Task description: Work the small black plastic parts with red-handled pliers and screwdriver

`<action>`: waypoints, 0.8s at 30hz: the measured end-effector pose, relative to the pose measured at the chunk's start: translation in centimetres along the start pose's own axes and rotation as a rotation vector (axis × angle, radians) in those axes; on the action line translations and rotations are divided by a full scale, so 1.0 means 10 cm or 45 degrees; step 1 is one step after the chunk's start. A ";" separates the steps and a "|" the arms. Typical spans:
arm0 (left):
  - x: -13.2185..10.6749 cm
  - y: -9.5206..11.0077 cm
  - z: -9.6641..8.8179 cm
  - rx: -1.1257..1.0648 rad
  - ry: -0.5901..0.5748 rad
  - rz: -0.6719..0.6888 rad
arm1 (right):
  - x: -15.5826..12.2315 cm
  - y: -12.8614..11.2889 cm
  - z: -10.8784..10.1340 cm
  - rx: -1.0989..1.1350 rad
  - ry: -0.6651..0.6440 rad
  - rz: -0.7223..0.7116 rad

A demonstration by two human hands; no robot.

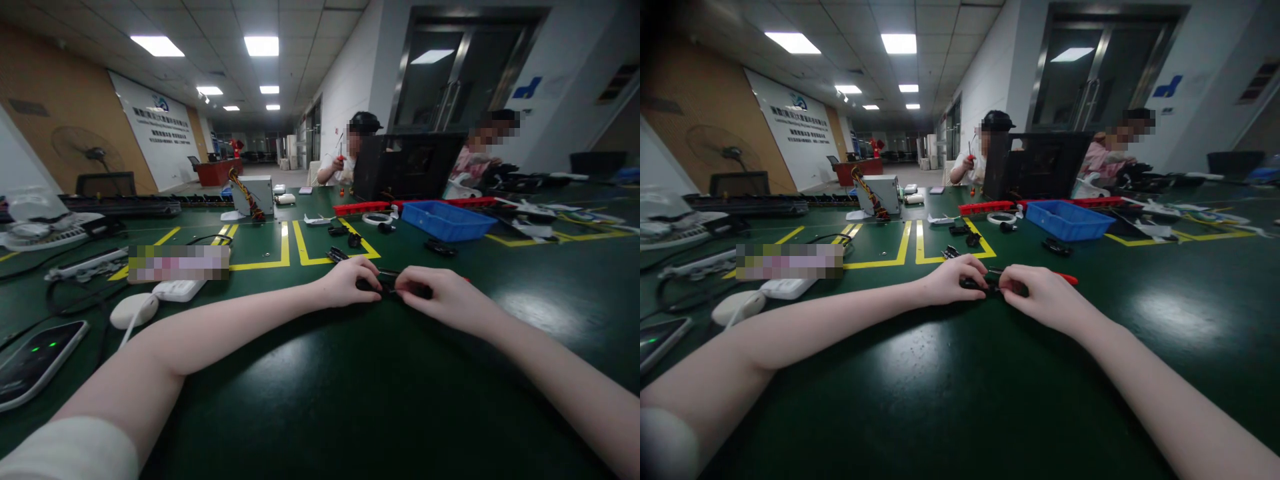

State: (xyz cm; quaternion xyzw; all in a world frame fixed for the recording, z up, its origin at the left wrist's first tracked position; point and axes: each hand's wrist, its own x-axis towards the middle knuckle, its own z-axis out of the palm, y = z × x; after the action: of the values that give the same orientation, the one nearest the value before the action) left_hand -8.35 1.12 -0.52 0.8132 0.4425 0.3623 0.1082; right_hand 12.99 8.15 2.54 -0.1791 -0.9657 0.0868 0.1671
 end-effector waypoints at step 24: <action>0.02 0.02 0.01 -0.065 -0.056 0.038 | 0.01 -0.07 0.07 0.043 0.035 -0.030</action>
State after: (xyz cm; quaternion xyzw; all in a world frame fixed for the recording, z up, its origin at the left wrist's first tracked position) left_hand -8.11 1.15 -0.38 0.8244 0.4184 0.3572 0.1330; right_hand 12.39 7.46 2.08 -0.1661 -0.9637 0.0987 0.1843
